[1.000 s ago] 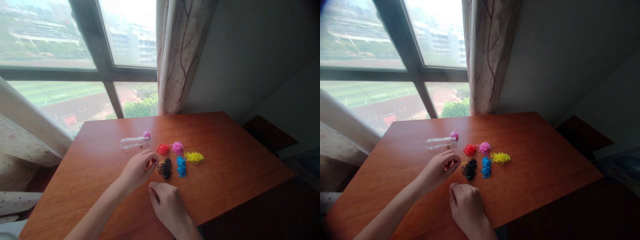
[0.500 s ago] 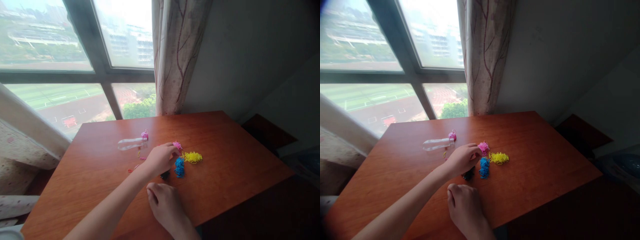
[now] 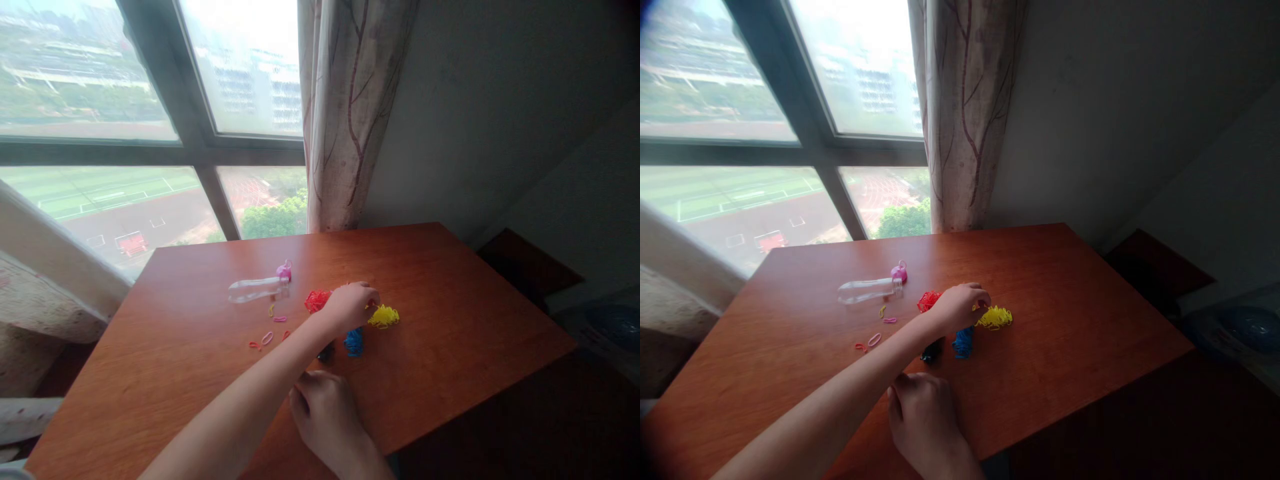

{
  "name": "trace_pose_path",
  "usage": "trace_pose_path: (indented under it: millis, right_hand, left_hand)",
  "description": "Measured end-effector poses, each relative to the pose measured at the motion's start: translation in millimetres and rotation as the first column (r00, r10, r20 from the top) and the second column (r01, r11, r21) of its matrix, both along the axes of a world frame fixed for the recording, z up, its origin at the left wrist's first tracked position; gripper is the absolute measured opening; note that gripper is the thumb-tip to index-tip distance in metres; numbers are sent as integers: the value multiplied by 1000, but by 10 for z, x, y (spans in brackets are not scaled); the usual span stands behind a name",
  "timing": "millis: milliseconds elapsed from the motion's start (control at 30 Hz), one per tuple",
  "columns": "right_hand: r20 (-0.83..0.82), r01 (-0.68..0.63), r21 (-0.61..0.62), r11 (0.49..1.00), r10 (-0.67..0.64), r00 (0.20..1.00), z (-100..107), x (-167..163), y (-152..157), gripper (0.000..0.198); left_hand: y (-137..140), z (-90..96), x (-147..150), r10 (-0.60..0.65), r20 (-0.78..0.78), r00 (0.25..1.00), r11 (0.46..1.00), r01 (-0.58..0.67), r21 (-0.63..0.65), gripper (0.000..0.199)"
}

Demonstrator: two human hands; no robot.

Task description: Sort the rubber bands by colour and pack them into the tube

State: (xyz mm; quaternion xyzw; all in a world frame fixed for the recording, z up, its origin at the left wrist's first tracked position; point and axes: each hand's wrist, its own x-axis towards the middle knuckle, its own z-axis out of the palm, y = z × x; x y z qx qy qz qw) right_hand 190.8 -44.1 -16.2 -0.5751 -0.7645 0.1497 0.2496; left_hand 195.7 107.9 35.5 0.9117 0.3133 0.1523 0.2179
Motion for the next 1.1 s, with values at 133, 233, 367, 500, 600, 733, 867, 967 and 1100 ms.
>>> trace_pose_path:
  millis: [133,233,367,500,600,733,867,967,1100]
  right_hand:
    - [-48,16,4,1000,-16,999,-19,-4,-3,14]
    - [-77,14,6,1000,-14,997,-13,-4,-17,15]
    - [-109,13,6,1000,-12,994,10,-2,-28,16]
    - [-134,20,5,1000,-19,991,28,-1,-18,17]
    - [-139,26,10,1000,-25,990,31,-1,-10,17]
    - [-130,30,13,999,-28,991,27,-8,-11,17]
    - [-123,25,18,1000,-23,992,22,-14,-13,16]
    - [-120,24,16,1000,-22,993,16,-10,-12,16]
    - [-119,27,16,1000,-24,993,0,-6,-12,16]
  left_hand:
    - [8,52,-282,44,46,998,999,-44,3,18]
    - [-22,94,-656,107,70,992,994,-108,2,17]
    - [-93,31,-1280,246,72,967,969,-247,-5,17]
    - [-197,-83,-1818,386,35,922,922,-386,-10,18]
    - [-306,-126,-2060,449,-71,891,892,-451,-23,20]
    - [-438,-131,-2187,440,-134,888,891,-451,-60,20]
    - [-511,-114,-2208,408,-160,899,900,-425,-93,19]
    - [-548,-122,-2223,384,-154,911,906,-404,-130,20]
    - [-589,-177,-2254,380,-127,916,905,-397,-153,20]
